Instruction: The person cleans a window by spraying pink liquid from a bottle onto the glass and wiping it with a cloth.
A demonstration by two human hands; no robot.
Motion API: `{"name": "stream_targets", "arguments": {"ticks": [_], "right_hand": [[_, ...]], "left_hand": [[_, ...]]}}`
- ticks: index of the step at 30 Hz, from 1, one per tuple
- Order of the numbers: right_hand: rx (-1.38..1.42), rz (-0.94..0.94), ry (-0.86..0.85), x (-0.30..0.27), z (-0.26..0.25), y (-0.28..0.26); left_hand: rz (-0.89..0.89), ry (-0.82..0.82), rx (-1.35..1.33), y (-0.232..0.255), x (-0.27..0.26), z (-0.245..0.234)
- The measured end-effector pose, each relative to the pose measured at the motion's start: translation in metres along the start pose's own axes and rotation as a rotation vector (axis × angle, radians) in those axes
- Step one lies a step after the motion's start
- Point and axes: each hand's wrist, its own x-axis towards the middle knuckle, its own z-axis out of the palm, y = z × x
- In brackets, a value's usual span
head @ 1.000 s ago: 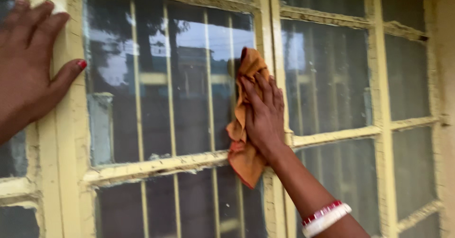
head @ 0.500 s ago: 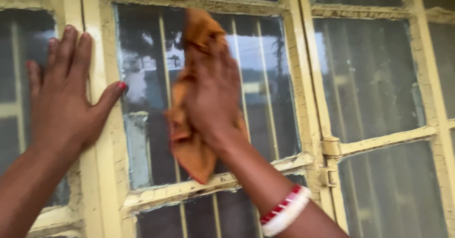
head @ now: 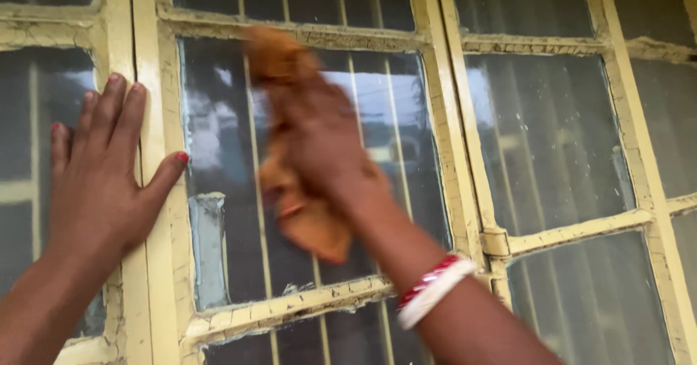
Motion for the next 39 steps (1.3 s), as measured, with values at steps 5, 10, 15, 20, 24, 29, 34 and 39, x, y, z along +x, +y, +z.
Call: {"name": "stream_targets", "arguments": {"ticks": [5, 10, 15, 20, 24, 29, 34, 39], "right_hand": [[0.024, 0.352, 0.147, -0.044, -0.018, 0.115], [-0.259, 0.126, 0.211, -0.073, -0.026, 0.139], [-0.06, 0.278, 0.285, -0.048, -0.017, 0.098], [0.051, 0.275, 0.355, 0.002, 0.0, 0.028], [0.193, 0.204, 0.377, 0.04, 0.017, -0.039], [0.349, 0.113, 0.399, 0.067, 0.02, -0.099], [0.401, 0.018, 0.361, 0.045, 0.02, -0.152], [0.291, -0.17, 0.331, 0.05, 0.015, -0.164]], "left_hand": [[-0.009, 0.025, 0.011, -0.002, -0.002, 0.004], [-0.018, 0.061, 0.024, -0.004, -0.002, 0.009], [0.001, 0.079, 0.03, -0.005, -0.001, 0.011], [0.002, 0.055, 0.076, -0.005, 0.0, 0.011], [-0.008, 0.022, 0.105, 0.003, 0.0, 0.005], [0.07, -0.16, 0.079, -0.014, 0.006, -0.026], [0.07, -0.113, 0.21, -0.105, -0.006, -0.073], [-0.079, -0.026, 0.271, -0.204, -0.023, -0.09]]}}
